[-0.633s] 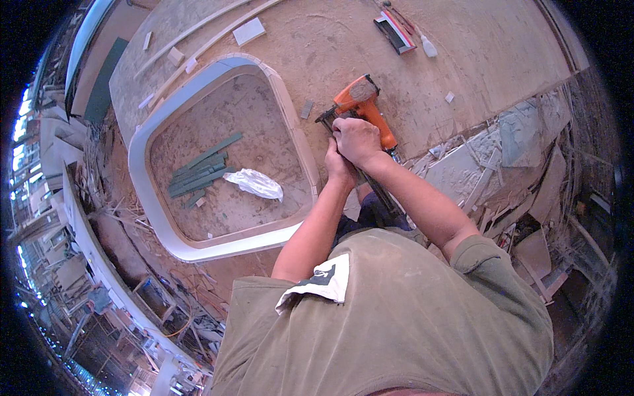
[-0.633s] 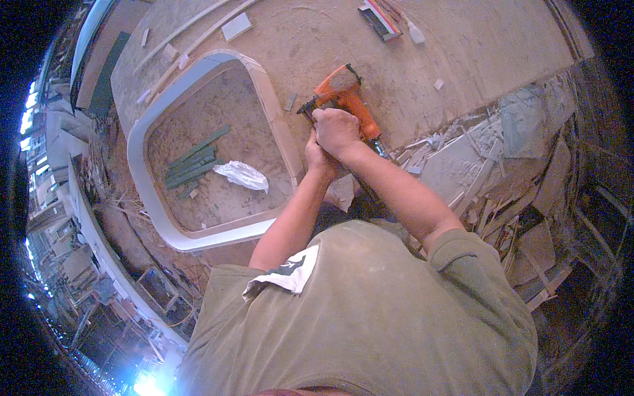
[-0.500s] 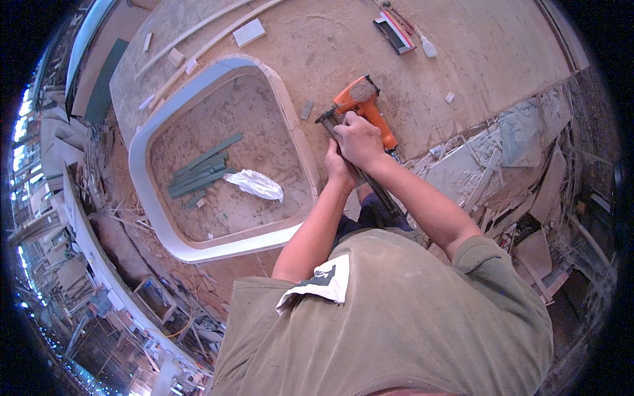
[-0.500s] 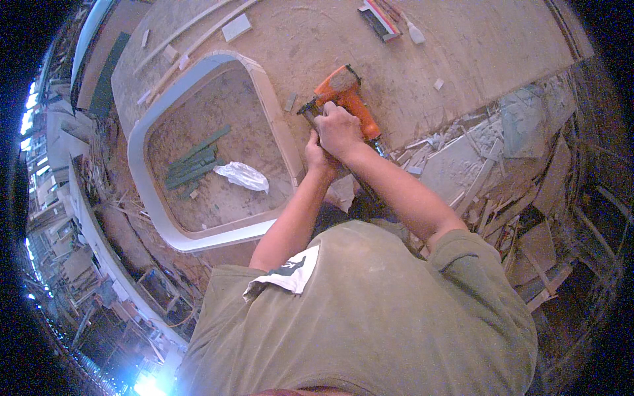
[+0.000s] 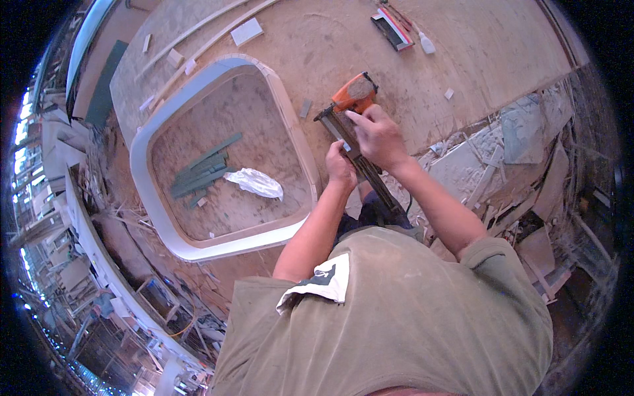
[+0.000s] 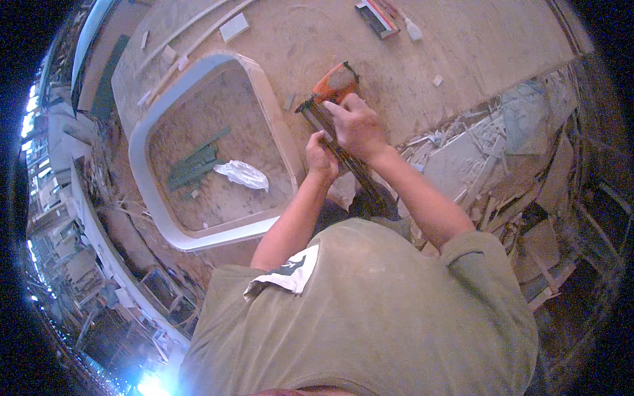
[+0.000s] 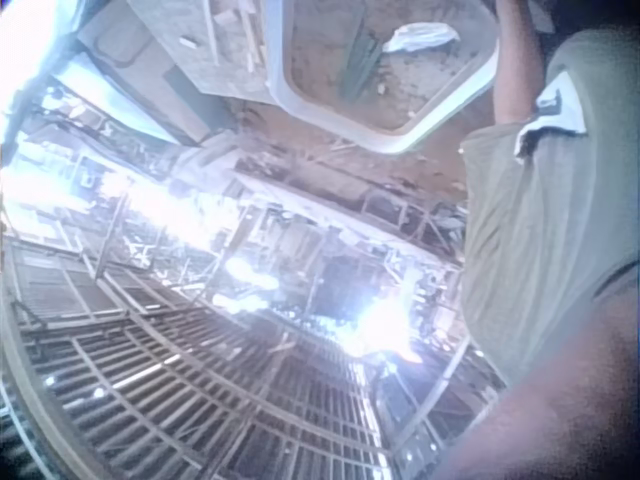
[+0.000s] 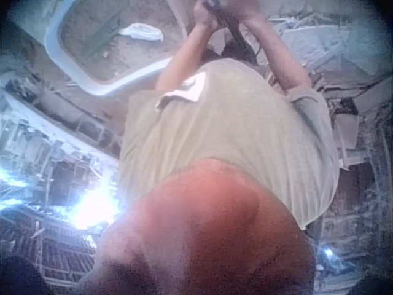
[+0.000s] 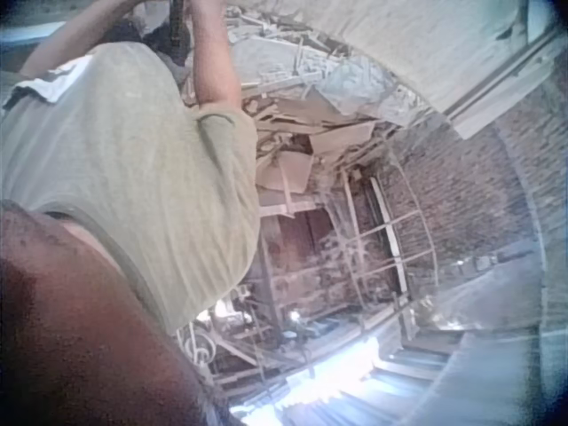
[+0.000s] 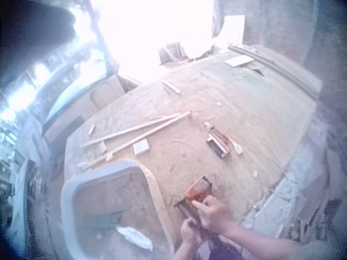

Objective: The person applies adhesive to green trim strips and uses a nail gun to fasten them along the curved edge of a white bathtub frame. They repeatedly pick up strips, apply glue, position them, and nail them in place.

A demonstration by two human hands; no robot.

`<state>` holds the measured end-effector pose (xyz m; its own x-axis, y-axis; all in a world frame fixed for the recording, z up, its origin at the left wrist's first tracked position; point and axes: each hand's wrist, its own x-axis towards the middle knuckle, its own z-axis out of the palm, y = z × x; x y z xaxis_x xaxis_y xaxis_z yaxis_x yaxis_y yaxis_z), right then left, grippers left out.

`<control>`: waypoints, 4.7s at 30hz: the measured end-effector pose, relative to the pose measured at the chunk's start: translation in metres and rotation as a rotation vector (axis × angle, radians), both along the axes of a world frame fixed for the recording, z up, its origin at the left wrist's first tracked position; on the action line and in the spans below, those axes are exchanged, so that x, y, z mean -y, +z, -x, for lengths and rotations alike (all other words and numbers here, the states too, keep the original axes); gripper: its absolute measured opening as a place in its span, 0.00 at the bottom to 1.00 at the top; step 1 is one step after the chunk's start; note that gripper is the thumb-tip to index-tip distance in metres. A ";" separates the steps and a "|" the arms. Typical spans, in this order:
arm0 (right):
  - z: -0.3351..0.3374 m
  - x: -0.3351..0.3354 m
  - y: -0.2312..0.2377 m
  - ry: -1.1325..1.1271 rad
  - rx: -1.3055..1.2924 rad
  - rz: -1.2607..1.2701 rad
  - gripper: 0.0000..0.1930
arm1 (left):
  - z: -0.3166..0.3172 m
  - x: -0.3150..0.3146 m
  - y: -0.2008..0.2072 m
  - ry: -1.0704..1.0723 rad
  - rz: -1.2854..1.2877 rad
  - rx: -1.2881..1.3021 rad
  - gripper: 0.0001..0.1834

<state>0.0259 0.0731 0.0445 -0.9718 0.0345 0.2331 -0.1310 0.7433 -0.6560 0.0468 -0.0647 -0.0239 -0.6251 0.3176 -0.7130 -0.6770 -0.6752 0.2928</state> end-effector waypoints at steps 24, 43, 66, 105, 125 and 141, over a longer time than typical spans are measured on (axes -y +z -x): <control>-0.163 -0.065 -0.040 0.682 0.099 -0.080 0.16 | -0.007 -0.011 -0.002 -0.052 0.364 -0.154 0.16; -0.059 -0.043 -0.003 0.674 0.217 -0.388 0.50 | -0.001 -0.014 -0.003 -0.128 0.529 -0.193 0.27; -0.118 -0.019 0.065 0.143 -0.287 -0.126 0.24 | 0.016 -0.097 0.031 -0.018 0.432 0.183 0.30; -0.100 -0.120 0.064 -0.554 -0.081 0.104 0.21 | 0.066 -0.091 0.090 -0.291 0.407 -0.031 0.25; -0.007 -0.138 -0.061 -0.499 0.510 0.183 0.26 | 0.031 0.010 0.124 -1.014 0.610 -0.625 0.24; 0.014 -0.117 -0.068 -0.552 0.465 -0.284 0.30 | -0.075 0.180 0.176 -0.750 0.546 -0.547 0.20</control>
<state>0.0124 0.1897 -0.0236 -0.8316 0.5419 -0.1220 0.5491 0.7690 -0.3273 0.1213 -0.2448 0.1522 -0.6805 0.4756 -0.5575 -0.5500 0.1712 0.8174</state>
